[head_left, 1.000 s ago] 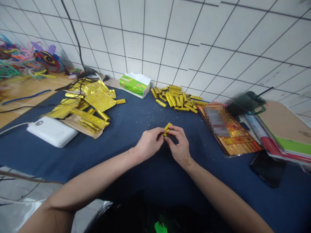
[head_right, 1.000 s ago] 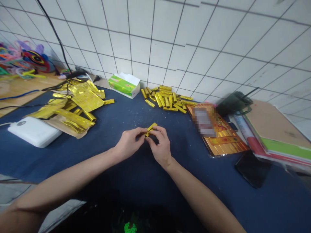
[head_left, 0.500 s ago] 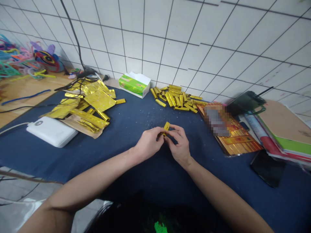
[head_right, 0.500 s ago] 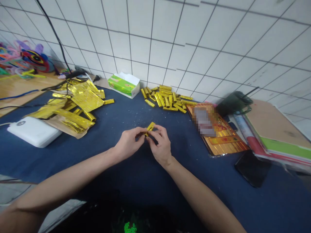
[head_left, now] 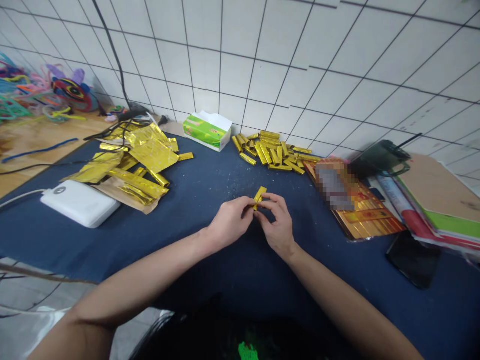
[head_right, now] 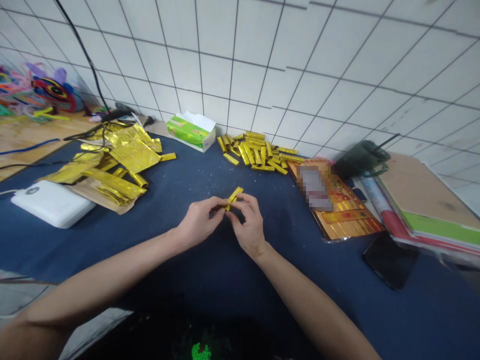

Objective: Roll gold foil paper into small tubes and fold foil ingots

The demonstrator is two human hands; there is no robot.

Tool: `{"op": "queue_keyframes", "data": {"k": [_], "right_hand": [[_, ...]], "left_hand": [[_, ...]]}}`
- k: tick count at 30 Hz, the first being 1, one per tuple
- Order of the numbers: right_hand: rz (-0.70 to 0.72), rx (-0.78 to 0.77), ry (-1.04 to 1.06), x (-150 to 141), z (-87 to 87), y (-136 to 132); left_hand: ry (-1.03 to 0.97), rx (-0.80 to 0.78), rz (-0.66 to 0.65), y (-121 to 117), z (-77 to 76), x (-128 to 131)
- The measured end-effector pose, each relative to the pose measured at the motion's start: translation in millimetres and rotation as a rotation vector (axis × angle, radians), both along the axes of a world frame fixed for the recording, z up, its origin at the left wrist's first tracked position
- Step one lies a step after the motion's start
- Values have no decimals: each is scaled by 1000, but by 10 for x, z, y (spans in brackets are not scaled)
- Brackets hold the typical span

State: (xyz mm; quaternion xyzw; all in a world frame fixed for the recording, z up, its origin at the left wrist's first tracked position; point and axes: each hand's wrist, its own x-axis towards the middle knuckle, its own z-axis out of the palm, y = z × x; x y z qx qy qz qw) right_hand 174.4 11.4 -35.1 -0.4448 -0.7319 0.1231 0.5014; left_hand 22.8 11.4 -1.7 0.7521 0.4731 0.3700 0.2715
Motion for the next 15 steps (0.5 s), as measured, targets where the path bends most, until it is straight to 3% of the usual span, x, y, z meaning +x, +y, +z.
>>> {"op": "queue_keyframes", "data": {"k": [6, 15], "right_hand": [[78, -3, -25, 22, -22, -6], [-25, -59, 122, 45, -28, 45]], "left_hand": [[-188, -198, 4, 38, -35, 2], [-199, -192, -5, 98, -63, -13]]}}
